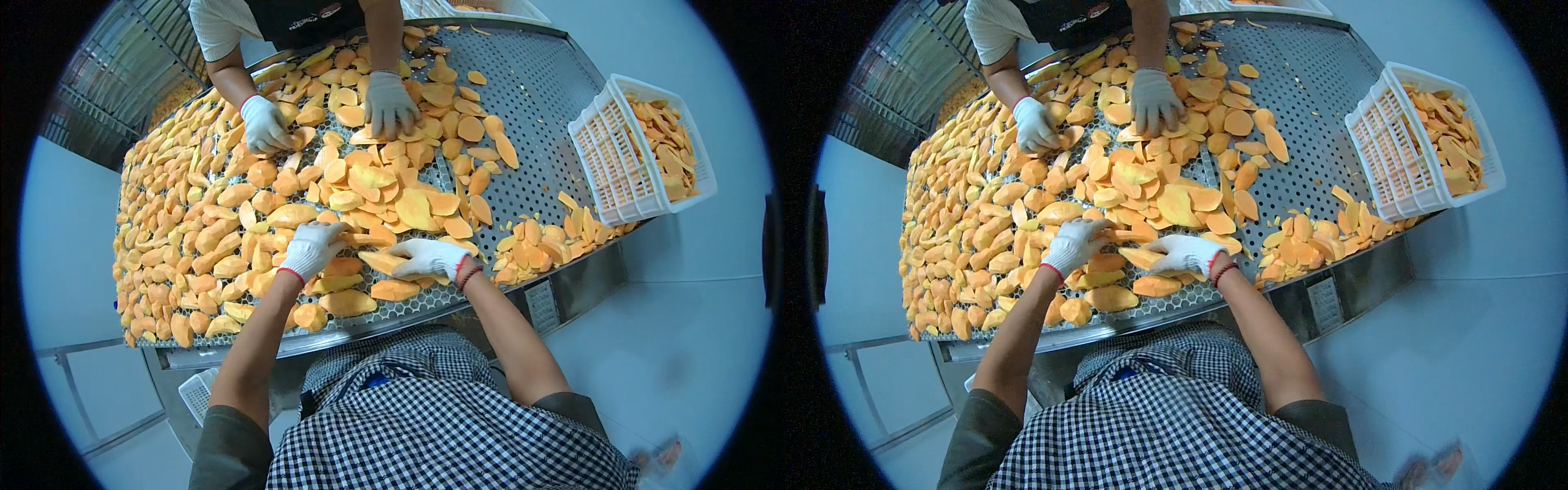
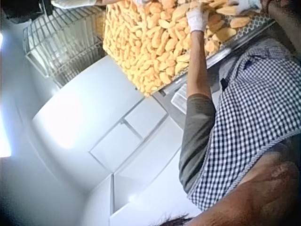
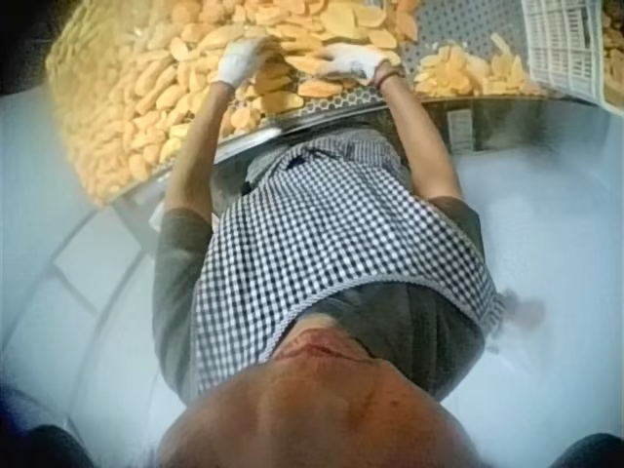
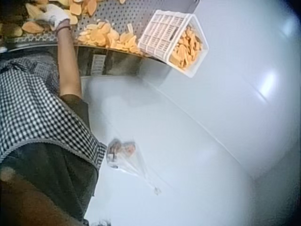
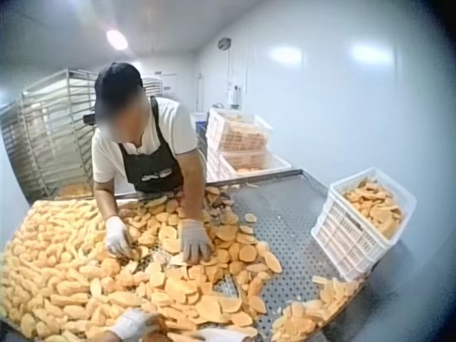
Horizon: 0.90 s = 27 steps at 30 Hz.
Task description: The person arranges orange fruit slices on a perforated metal tray, spreading them out evenly. They then lift the tray and place it into a rack before returning to the table to continue arranging more slices from a basket.
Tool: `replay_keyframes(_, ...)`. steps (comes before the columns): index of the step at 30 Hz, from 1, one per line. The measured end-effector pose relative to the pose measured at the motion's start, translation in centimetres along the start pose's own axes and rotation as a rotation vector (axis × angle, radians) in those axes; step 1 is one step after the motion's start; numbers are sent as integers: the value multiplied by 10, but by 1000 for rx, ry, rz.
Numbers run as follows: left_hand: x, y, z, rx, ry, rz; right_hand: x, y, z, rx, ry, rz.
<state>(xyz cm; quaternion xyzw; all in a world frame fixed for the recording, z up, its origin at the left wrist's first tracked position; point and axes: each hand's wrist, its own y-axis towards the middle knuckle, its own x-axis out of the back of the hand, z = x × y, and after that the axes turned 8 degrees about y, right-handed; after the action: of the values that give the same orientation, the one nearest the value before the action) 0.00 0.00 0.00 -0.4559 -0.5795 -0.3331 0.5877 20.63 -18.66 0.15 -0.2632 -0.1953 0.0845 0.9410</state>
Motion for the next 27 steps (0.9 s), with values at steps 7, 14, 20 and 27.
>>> replay_keyframes(7, -5, -1, -22, 72, 119, 138, 28, -9, -3, -68, 9, -328)
replay_keyframes(14, -11, -15, -52, 209, 166, -168, 24, -46, -13, 158, 564, -71)
replay_keyframes(20, -38, -58, -99, 250, -45, -396, -18, -27, 0, 170, -236, -81)
replay_keyframes(27, -51, -75, -107, 272, -55, -247, -38, -4, -18, 304, -609, -379)
